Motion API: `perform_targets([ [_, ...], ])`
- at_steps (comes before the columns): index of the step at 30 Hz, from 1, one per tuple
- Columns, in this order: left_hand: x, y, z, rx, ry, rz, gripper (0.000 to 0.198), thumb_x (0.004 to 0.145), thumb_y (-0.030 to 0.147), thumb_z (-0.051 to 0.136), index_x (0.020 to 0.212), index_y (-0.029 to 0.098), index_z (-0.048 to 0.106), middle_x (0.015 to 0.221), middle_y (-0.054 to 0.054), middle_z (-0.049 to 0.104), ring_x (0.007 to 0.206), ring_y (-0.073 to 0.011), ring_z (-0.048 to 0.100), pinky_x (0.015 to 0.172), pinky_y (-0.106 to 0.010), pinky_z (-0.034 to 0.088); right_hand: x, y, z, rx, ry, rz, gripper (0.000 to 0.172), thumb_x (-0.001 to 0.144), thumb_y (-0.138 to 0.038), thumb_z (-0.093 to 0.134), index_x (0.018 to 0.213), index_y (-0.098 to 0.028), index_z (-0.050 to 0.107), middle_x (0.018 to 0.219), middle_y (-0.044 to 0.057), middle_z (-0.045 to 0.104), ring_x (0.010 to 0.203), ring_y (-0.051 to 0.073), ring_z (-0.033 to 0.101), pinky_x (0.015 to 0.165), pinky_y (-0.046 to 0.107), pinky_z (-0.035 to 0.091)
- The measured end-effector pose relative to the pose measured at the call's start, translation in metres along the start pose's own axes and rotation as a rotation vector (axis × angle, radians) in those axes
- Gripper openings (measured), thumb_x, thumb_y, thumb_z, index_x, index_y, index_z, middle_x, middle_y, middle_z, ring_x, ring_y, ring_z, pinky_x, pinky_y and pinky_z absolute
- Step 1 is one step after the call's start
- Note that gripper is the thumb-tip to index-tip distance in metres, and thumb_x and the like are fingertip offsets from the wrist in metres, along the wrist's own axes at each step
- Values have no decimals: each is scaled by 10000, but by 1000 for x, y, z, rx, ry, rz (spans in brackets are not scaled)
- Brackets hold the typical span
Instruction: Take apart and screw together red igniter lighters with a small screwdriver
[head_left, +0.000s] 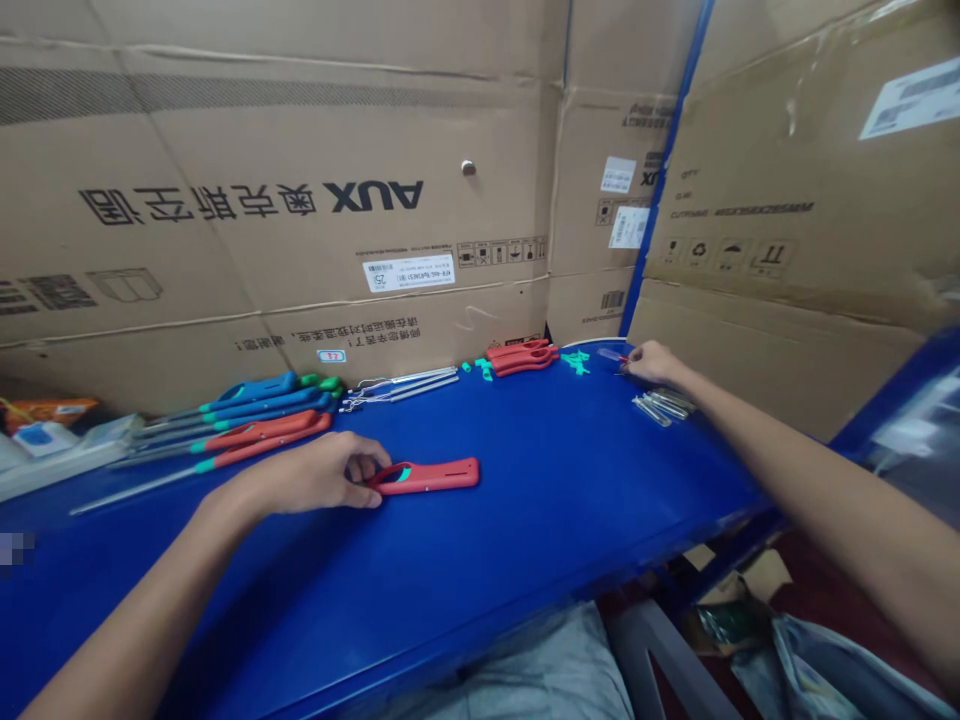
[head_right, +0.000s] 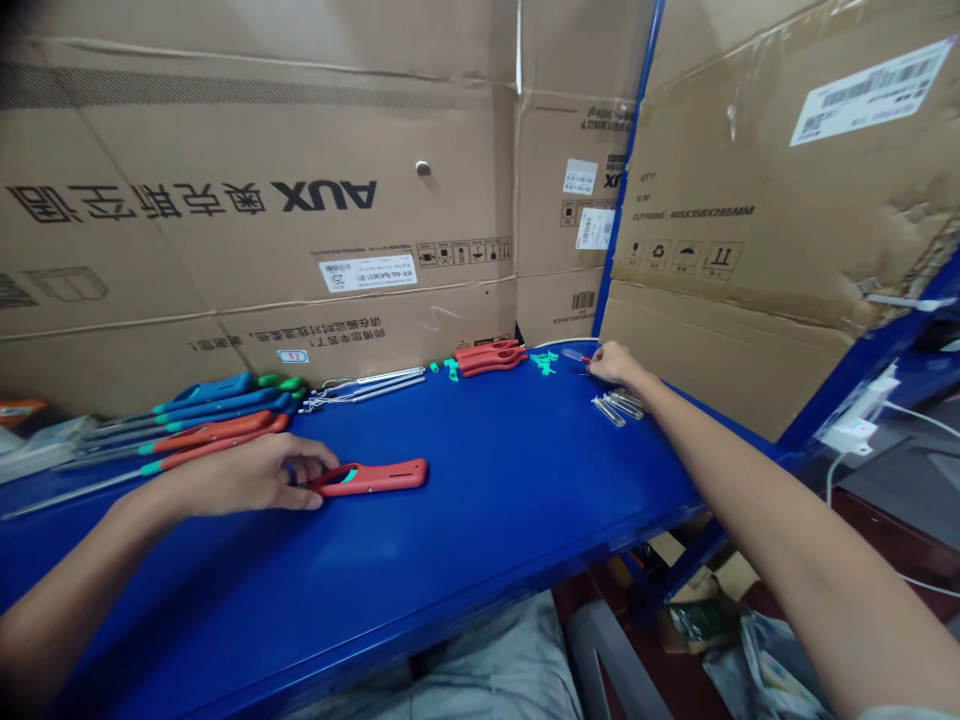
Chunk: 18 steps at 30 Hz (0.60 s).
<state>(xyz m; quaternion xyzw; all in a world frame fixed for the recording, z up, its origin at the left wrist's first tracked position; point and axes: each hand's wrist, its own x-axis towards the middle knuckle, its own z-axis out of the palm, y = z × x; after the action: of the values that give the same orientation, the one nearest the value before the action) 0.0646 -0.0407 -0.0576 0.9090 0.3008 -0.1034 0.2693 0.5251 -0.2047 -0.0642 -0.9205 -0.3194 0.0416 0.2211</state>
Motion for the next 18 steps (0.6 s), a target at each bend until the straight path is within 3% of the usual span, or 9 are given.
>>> perform_targets([
  [3, -5, -9, -7, 18, 13, -40, 519, 596, 438, 689, 1043, 178, 645, 966, -56, 643, 926, -222, 594, 772, -286, 468, -5, -7, -3, 22, 59, 5, 154, 782, -183, 593, 808, -68, 692, 628, 60, 549, 571, 130, 450, 594, 263, 329],
  [5, -6, -15, -9, 48, -10, -56, 421, 604, 416, 670, 946, 169, 672, 891, -56, 656, 866, -228, 611, 731, -297, 467, -15, -22, -5, 71, 56, -57, 252, 866, -257, 512, 821, -77, 681, 592, 37, 512, 540, 117, 428, 579, 255, 316],
  [9, 0, -15, -3, 58, 13, 34, 316, 706, 419, 574, 875, 178, 689, 780, -34, 662, 726, -195, 610, 641, -272, 435, -59, -80, 4, 266, -96, -374, 389, 933, -325, 380, 667, -113, 569, 530, -1, 430, 484, 89, 372, 545, 238, 285],
  [12, 7, -8, 7, 29, 115, 116, 338, 750, 450, 536, 892, 170, 661, 824, -37, 662, 716, -169, 589, 628, -249, 429, -101, -132, 30, 319, -289, -614, 388, 906, -345, 407, 572, -148, 409, 504, -21, 352, 462, 78, 296, 505, 244, 222],
  [14, 11, -3, 13, 6, 152, 141, 344, 770, 462, 526, 900, 162, 634, 807, -37, 651, 691, -158, 572, 606, -240, 418, -124, -160, 52, 308, -413, -763, 334, 885, -340, 433, 610, -152, 399, 544, -21, 374, 491, 81, 317, 508, 241, 219],
  [18, 14, 2, 22, -32, 219, 196, 341, 835, 468, 490, 914, 157, 604, 771, -26, 626, 659, -142, 538, 591, -234, 395, -143, -190, 92, 168, -475, -1069, 401, 692, -435, 675, 679, -166, 378, 671, -10, 451, 604, 105, 378, 544, 234, 260],
])
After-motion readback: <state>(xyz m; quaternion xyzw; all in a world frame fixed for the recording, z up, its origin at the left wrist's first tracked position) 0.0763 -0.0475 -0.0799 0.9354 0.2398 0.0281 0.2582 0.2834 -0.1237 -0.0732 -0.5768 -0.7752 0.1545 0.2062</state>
